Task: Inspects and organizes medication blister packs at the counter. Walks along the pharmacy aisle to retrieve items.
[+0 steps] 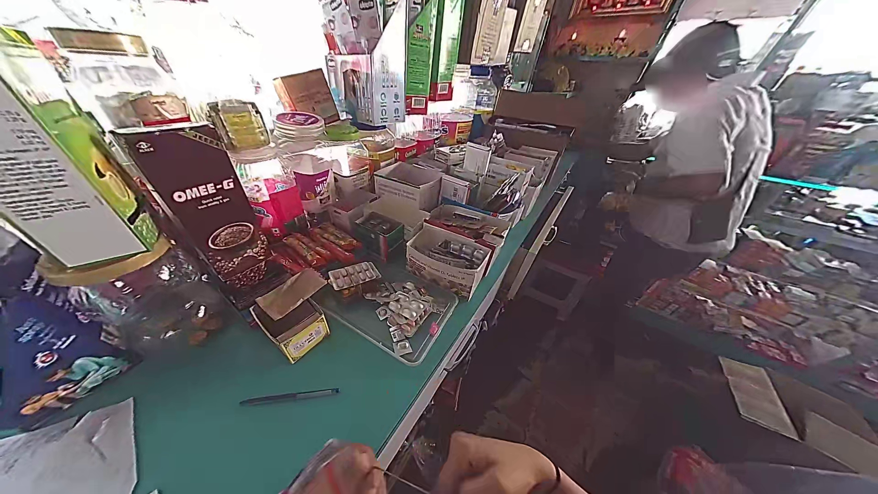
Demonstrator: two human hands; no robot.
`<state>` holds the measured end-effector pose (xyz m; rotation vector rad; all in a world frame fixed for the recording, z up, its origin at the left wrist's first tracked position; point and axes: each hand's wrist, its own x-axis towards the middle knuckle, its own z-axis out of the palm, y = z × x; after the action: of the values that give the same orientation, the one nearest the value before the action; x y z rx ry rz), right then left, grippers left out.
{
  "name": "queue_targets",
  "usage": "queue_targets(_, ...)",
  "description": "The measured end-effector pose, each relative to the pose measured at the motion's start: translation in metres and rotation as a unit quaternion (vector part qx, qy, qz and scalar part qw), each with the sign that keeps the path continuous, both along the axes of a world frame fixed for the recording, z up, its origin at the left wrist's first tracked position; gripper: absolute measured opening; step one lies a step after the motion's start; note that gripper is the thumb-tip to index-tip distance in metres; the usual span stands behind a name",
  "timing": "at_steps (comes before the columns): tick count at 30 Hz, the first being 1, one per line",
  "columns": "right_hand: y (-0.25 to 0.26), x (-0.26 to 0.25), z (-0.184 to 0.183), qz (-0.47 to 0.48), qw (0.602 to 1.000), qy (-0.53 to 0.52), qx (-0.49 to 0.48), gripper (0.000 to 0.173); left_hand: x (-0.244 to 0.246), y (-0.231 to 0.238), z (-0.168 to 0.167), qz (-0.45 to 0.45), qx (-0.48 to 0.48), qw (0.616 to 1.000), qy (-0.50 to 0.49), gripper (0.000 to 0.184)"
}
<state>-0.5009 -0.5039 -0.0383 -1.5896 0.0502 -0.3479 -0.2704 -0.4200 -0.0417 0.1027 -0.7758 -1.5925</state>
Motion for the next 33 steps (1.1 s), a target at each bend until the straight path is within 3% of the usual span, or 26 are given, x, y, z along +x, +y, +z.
queue_targets(1, 0.002, -0.004, -0.002, 0.031, 0.999, -0.033, -0.01, 0.038, -0.003, 0.0, -0.007, -0.001, -0.002, 0.999, -0.043, 0.052)
queue_targets(3, 0.006, -0.016, 0.007, -0.001, 0.997, -0.061, -0.041, 0.032, -0.008, 0.002, -0.02, -0.031, 0.04, 0.995, -0.084, 0.05)
queue_targets(5, 0.01, -0.026, 0.017, -0.081, 0.993, -0.032, -0.08, 0.024, -0.011, 0.002, -0.027, -0.039, 0.077, 0.992, -0.089, 0.042)
queue_targets(9, 0.022, -0.031, 0.008, -0.117, 0.985, 0.024, -0.122, 0.023, -0.014, -0.015, -0.027, -0.069, 0.027, 0.994, -0.077, 0.049)
queue_targets(11, 0.031, -0.036, -0.003, -0.249, 0.957, 0.065, -0.13, 0.022, -0.015, -0.015, -0.027, -0.074, 0.021, 0.994, -0.078, 0.052)
queue_targets(14, 0.034, -0.05, -0.005, -0.45, 0.878, 0.114, -0.115, 0.023, -0.015, -0.014, -0.032, -0.087, -0.016, 0.993, -0.083, 0.054)
queue_targets(17, 0.031, -0.054, 0.009, -0.519, 0.841, 0.094, -0.122, 0.021, -0.012, -0.016, -0.029, -0.089, -0.056, 0.99, -0.097, 0.055)
queue_targets(22, 0.003, -0.021, 0.026, -0.457, 0.832, 0.044, -0.311, 0.025, 0.0, 0.007, -0.02, -0.088, -0.055, 0.992, -0.078, 0.05)
queue_targets(26, -0.043, 0.045, 0.056, -0.39, 0.787, 0.0, -0.478, 0.022, 0.003, 0.014, -0.018, 0.005, -0.131, 0.986, -0.101, 0.058)
queue_targets(31, -0.109, 0.141, 0.085, -0.253, 0.793, -0.017, -0.554, 0.027, 0.014, 0.036, -0.006, 0.12, -0.141, 0.973, -0.136, 0.054)
queue_targets(33, -0.129, 0.174, 0.098, -0.178, 0.808, 0.059, -0.559, 0.027, 0.018, 0.05, 0.004, 0.158, -0.134, 0.966, -0.151, 0.048)
